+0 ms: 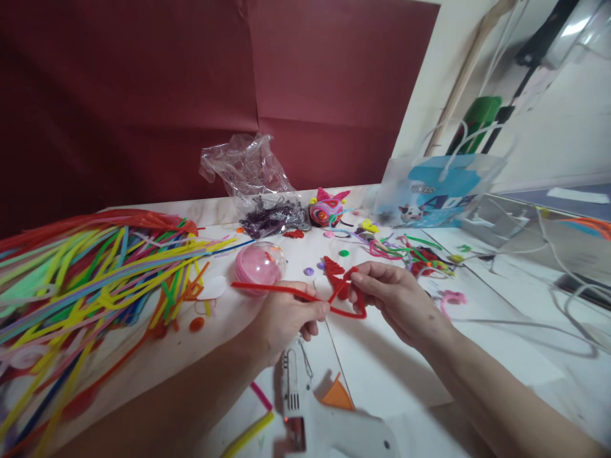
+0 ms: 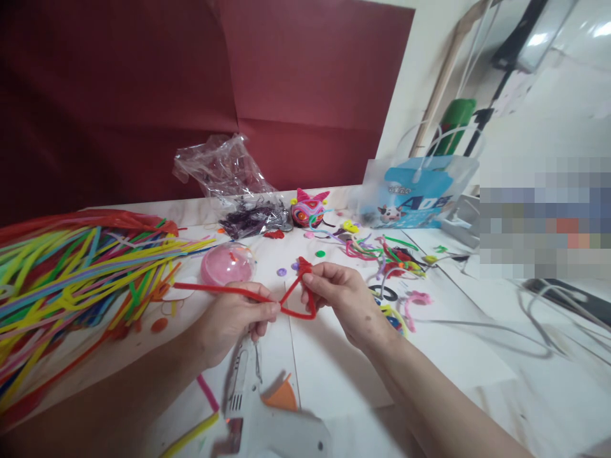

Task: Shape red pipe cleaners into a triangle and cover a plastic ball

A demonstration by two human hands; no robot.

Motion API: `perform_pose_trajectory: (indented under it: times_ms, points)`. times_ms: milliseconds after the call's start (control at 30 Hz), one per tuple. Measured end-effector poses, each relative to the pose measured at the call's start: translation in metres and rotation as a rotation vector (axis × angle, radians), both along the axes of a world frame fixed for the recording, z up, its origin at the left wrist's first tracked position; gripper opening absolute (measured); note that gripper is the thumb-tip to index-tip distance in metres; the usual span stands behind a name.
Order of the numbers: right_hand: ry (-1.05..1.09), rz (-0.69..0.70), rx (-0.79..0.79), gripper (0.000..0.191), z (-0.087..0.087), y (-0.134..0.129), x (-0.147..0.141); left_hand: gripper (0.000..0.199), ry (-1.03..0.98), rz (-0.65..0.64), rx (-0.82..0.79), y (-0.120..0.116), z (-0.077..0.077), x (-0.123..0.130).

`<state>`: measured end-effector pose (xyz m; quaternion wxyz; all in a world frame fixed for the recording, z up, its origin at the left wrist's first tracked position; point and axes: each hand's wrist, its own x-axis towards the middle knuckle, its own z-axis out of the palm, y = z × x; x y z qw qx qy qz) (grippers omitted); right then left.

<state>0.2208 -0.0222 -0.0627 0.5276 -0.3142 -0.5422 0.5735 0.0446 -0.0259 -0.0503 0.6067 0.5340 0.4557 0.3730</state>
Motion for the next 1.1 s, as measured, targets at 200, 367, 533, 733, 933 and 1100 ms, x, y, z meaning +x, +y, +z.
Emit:
perform_pose_trajectory:
  times_ms: [200,367,533,733,933,1100]
  points:
    - [0.04,0.016,-0.015,0.027,-0.002,-0.0024,-0.0026,0.009,0.028,-0.025,-0.007,-0.0012,0.0012,0.0009]
    - [0.049,-0.003,-0.01,0.029,-0.0022,-0.0032,-0.0033,0.009,0.028,-0.026,-0.012,-0.0027,0.0011,0.0003]
    - [0.043,-0.001,-0.021,0.031,-0.0006,-0.0025,-0.004,0.01,0.028,-0.037,-0.005,-0.0035,0.0016,0.0001]
    - [0.004,0.012,-0.046,0.035,0.0009,-0.0038,-0.0047,0.009,0.063,-0.055,-0.02,-0.0031,0.002,0.0011]
    - [-0.009,0.03,-0.029,0.039,0.0008,-0.0019,-0.0035,0.008,0.005,0.036,0.028,-0.003,0.0042,-0.0001]
    - [-0.148,0.021,-0.034,0.043,0.0017,-0.0029,-0.0032,0.008,-0.068,0.148,0.054,-0.0006,0.0042,-0.0016]
